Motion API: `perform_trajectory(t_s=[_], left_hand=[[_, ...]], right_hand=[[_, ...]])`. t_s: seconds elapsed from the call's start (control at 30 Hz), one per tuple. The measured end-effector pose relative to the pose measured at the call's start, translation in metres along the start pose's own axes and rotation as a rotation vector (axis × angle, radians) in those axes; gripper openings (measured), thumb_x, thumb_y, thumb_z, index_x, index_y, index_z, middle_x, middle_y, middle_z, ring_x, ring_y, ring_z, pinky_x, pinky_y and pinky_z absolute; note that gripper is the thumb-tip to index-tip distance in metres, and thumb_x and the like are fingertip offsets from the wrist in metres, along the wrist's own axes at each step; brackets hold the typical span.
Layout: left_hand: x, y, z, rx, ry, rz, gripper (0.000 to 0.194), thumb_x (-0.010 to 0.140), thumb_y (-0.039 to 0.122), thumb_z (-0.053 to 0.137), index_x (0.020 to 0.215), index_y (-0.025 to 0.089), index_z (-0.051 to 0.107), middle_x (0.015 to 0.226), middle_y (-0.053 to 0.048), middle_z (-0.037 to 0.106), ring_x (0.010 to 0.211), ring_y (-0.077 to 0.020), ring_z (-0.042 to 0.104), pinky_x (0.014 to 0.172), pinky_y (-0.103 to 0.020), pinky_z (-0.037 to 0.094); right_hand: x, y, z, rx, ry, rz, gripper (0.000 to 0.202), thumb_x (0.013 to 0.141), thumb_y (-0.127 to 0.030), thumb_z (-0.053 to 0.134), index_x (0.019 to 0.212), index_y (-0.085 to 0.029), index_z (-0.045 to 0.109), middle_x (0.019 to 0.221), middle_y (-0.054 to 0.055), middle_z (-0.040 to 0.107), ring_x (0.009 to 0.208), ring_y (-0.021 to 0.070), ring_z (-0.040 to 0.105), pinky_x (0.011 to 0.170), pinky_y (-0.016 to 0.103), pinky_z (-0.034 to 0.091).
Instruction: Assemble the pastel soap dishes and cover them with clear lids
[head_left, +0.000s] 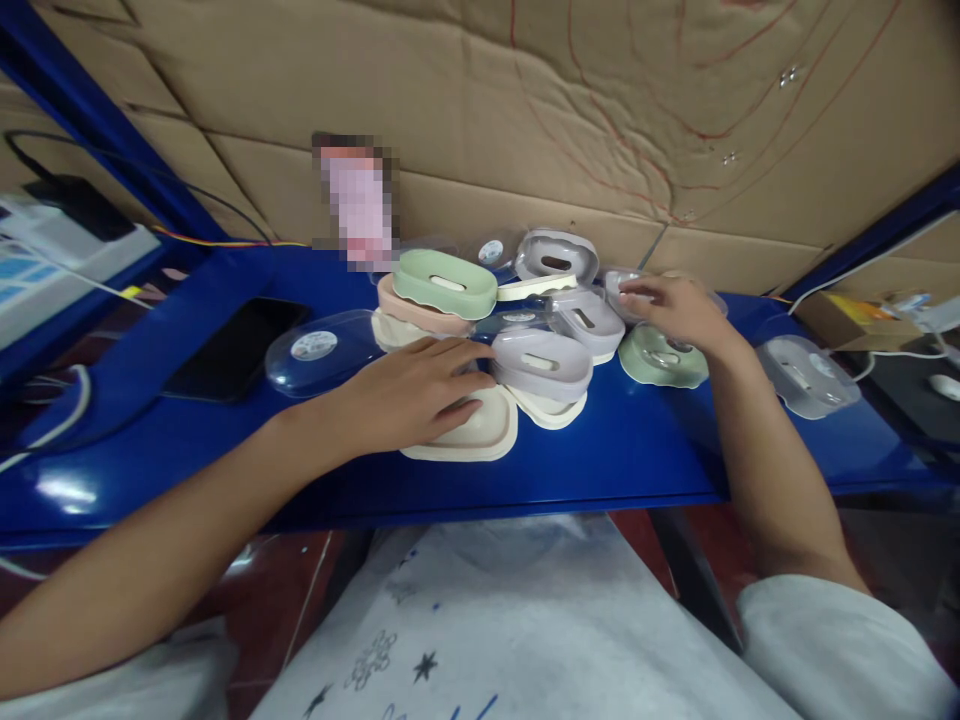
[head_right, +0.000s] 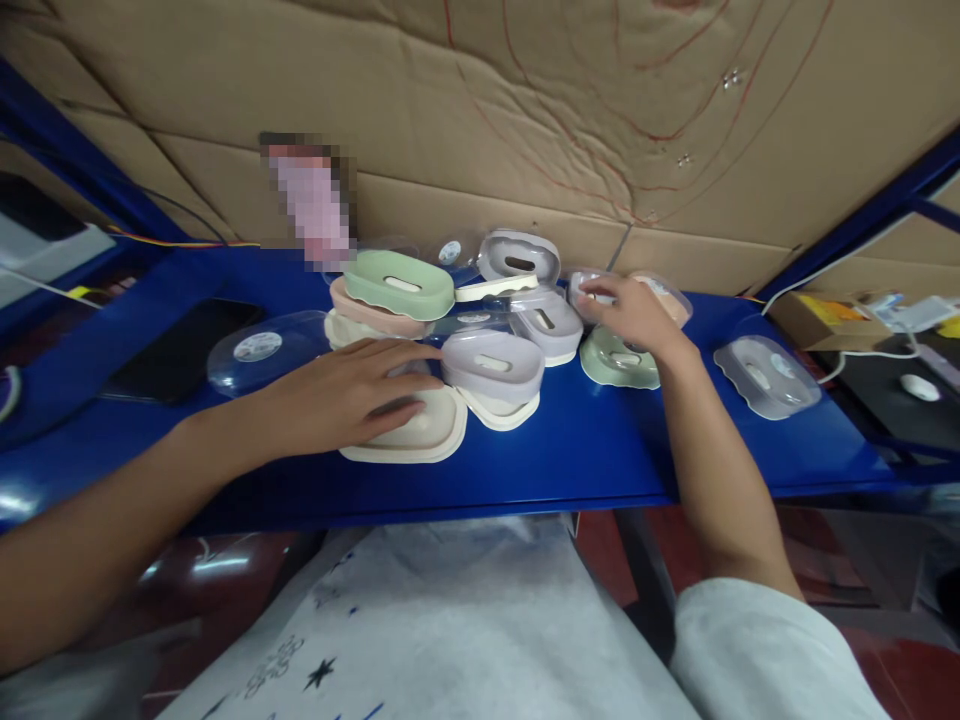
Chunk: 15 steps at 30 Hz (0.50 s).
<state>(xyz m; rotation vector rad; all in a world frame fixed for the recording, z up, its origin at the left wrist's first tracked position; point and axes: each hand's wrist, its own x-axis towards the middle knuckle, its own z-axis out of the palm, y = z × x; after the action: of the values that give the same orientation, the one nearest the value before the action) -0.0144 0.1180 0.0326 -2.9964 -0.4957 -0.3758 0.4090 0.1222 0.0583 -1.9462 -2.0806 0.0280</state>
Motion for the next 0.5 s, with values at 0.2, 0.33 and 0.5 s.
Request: perform_trajectory(t_s=[0.2, 0.33, 0.5], left_hand=[[0.001, 0.002, -0.001, 0.014, -0.012, -0.004, 0.029, 0.107, 0.028, 0.053, 0.129, 0.022, 0.070, 0.150, -0.012, 0.059, 0.138, -0.0316, 0.059, 0.116, -0.051, 0.050], [0.000, 0.002, -0.001, 0.000, -0.004, -0.001, 0.029, 0.106, 0.027, 0.053, 0.129, 0.021, 0.070, 0.151, -0.013, 0.059, 0.140, -0.0331, 0.057, 0.117, -0.052, 0.049], [0.001, 0.002, -0.001, -0.027, -0.020, -0.022, 0.028, 0.105, 0.026, 0.055, 0.128, 0.022, 0.071, 0.151, -0.012, 0.059, 0.139, -0.0325, 0.058, 0.117, -0.051, 0.049]], right_hand=[[0.007, -0.001, 0.024, -0.045, -0.118, 0.192, 0.050, 0.101, -0.042, 0.050, 0.143, -0.019, 0.064, 0.148, 0.014, 0.066, 0.135, 0.0378, 0.063, 0.114, 0.051, 0.048], [0.014, 0.013, 0.026, -0.029, -0.159, 0.235, 0.046, 0.102, -0.041, 0.049, 0.139, -0.020, 0.067, 0.144, 0.015, 0.069, 0.132, 0.0351, 0.066, 0.112, 0.048, 0.051], [0.012, 0.019, 0.019, -0.027, -0.243, 0.155, 0.057, 0.086, -0.041, 0.073, 0.141, -0.026, 0.066, 0.139, 0.012, 0.072, 0.129, 0.0373, 0.066, 0.111, 0.051, 0.052]])
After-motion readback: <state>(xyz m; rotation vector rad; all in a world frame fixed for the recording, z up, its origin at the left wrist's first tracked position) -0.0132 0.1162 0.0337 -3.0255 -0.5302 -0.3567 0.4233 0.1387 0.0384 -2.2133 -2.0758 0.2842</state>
